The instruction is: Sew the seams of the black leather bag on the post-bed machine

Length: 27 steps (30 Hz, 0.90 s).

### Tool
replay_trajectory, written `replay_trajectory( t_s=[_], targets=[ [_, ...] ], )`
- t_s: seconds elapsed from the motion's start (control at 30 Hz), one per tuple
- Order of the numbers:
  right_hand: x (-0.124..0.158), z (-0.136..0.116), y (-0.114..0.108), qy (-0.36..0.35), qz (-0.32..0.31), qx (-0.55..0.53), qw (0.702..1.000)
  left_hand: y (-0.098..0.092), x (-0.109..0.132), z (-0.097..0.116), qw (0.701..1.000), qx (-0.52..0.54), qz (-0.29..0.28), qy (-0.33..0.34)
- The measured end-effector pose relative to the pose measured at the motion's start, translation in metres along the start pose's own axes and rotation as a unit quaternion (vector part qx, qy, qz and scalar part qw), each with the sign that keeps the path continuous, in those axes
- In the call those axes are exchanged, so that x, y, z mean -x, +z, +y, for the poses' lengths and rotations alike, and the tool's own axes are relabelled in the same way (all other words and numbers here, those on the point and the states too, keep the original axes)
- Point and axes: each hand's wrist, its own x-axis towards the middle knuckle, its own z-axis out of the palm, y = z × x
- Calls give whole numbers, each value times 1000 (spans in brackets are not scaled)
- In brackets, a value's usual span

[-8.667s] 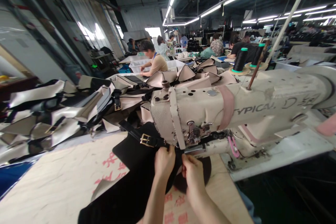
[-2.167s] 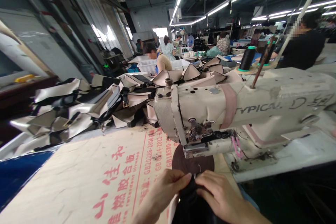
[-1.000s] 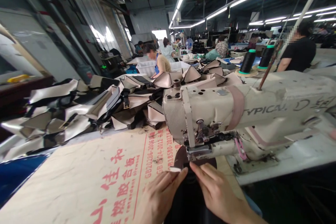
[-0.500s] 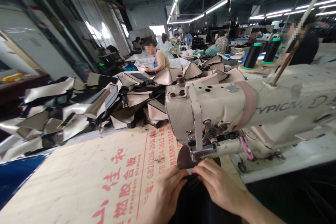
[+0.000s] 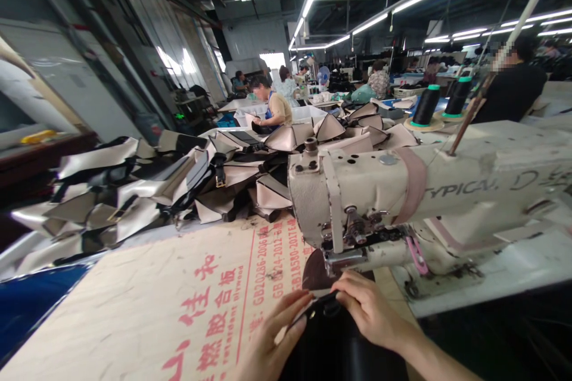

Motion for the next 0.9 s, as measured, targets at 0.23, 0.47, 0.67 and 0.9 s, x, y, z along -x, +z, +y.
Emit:
replay_trajectory(
  t_s=[0.23,0.47,0.67,0.9],
  targets=[
    [-7,-17,5,30,45,-4,999,-13,-12,11,994,-57,86,-33],
    [3,-17,18,80,185,-40,979,-27,-43,43,986,-159,48,31],
    [1,-42,-22,-1,-3,78,997,5,13,25,984,-73,162,-2],
    [18,-34,-28,-2,-103,55,993,21,24,23,987,-113,47,109]
  ],
)
